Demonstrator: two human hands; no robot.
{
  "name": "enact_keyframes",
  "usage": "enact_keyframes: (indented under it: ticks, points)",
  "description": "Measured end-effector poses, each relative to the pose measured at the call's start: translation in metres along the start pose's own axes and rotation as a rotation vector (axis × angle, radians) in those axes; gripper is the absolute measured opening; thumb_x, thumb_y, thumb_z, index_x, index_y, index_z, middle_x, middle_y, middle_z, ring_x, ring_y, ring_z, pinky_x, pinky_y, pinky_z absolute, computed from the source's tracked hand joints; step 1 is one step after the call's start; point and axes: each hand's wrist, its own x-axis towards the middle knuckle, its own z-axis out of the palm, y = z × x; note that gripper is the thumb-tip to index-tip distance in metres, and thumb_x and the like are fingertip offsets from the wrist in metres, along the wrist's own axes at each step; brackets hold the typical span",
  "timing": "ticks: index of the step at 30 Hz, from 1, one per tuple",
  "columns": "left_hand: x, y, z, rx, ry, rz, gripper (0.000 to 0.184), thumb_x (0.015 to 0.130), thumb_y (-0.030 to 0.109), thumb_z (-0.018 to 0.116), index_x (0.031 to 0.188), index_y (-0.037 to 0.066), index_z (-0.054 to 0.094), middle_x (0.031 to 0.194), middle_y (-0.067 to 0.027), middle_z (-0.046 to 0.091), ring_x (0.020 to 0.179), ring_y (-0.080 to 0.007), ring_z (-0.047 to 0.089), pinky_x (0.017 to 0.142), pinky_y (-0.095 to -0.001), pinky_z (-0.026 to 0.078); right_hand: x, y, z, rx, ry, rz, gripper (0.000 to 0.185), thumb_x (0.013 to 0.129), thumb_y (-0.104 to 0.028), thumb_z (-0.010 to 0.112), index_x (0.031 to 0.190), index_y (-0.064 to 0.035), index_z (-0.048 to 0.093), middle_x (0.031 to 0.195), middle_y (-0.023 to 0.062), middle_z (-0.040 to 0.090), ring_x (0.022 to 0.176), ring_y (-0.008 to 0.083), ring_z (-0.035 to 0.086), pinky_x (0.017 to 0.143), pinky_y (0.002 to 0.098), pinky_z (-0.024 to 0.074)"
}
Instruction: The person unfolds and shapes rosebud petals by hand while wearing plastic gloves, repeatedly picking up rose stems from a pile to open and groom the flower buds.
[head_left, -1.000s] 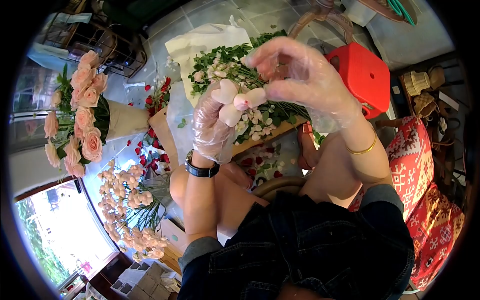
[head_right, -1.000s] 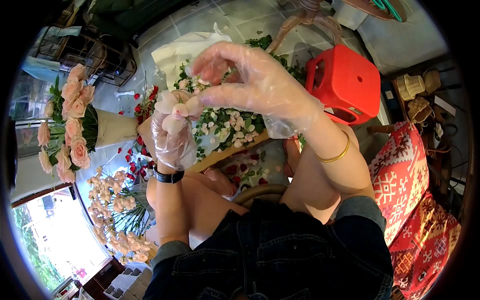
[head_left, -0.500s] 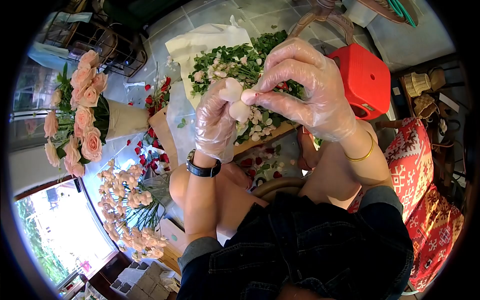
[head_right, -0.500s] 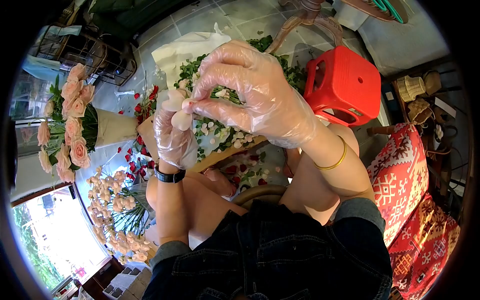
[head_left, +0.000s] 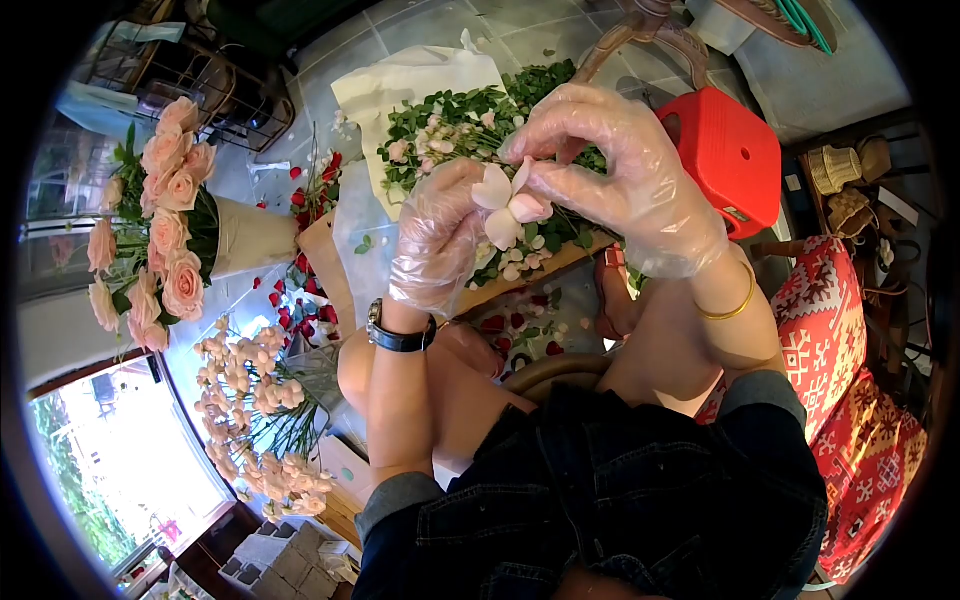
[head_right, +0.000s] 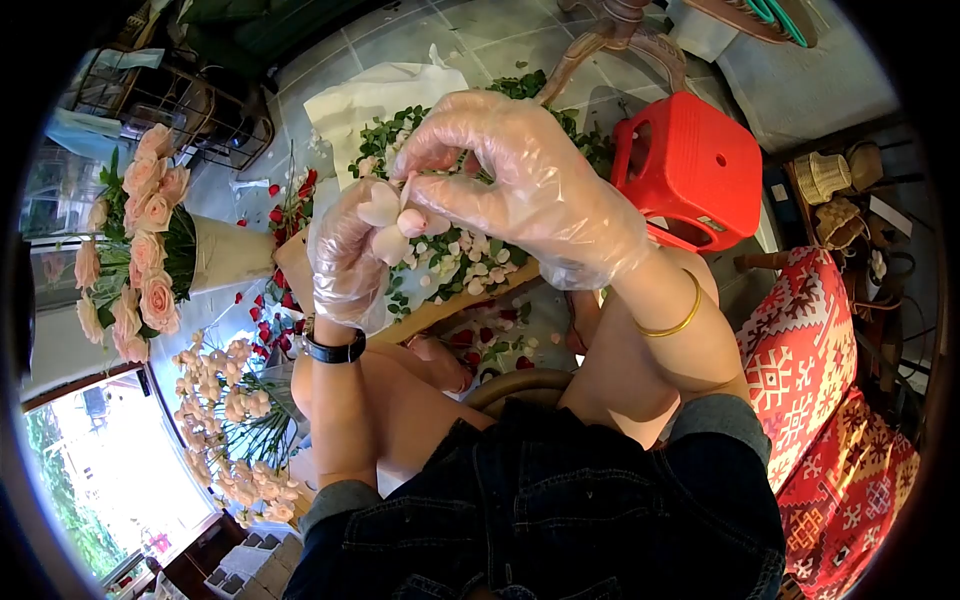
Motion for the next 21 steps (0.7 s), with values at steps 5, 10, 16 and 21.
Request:
enact_keyframes:
  ticks: [5,10,16,21]
  points:
    - [0.003,0.008,-0.003,0.142,-0.046,0.04,0.018,0.072,0.004,0.068,0.088,0.002,0.06,0.083,-0.0067,0.056,0.071,-0.0176,0.052,0.062,-0.0264,0.043,0.001,0.003,-0.002,0.063,-0.144,0.043,0.014,0.076,-0.014,0.063,0.085,-0.0026,0.061,0.076,0.0076,0.059,0.073,0.0171,0.056,0.066,0.0284,0.0449]
    - [-0.002,0.0,-0.006,0.087,-0.048,0.048,0.023,0.073,0.006,0.067,0.095,0.002,0.061,0.087,-0.0078,0.057,0.075,-0.0179,0.054,0.064,-0.0276,0.044,-0.001,0.009,-0.002,0.33,-0.249,0.172,0.015,0.079,-0.015,0.063,0.084,-0.0006,0.06,0.077,0.0045,0.06,0.07,0.0109,0.056,0.066,0.025,0.045]
    - [-0.005,0.0,-0.006,-0.086,-0.065,-0.077,0.023,0.074,0.006,0.065,0.095,0.0,0.061,0.092,-0.008,0.057,0.08,-0.0173,0.056,0.068,-0.0278,0.046,-0.004,0.012,0.002,0.681,-0.278,0.332,0.012,0.082,-0.014,0.06,0.083,-0.0018,0.06,0.077,0.0001,0.059,0.073,0.0069,0.054,0.065,0.0222,0.0434]
    - [-0.003,0.012,0.003,-0.253,-0.032,-0.231,0.017,0.073,0.002,0.06,0.089,0.001,0.062,0.078,-0.0064,0.055,0.071,-0.0194,0.054,0.063,-0.0268,0.042,-0.005,0.006,0.009,0.725,-0.198,0.363,0.011,0.083,-0.013,0.058,0.082,-0.002,0.059,0.077,-0.0007,0.058,0.073,0.0055,0.051,0.066,0.0202,0.0411]
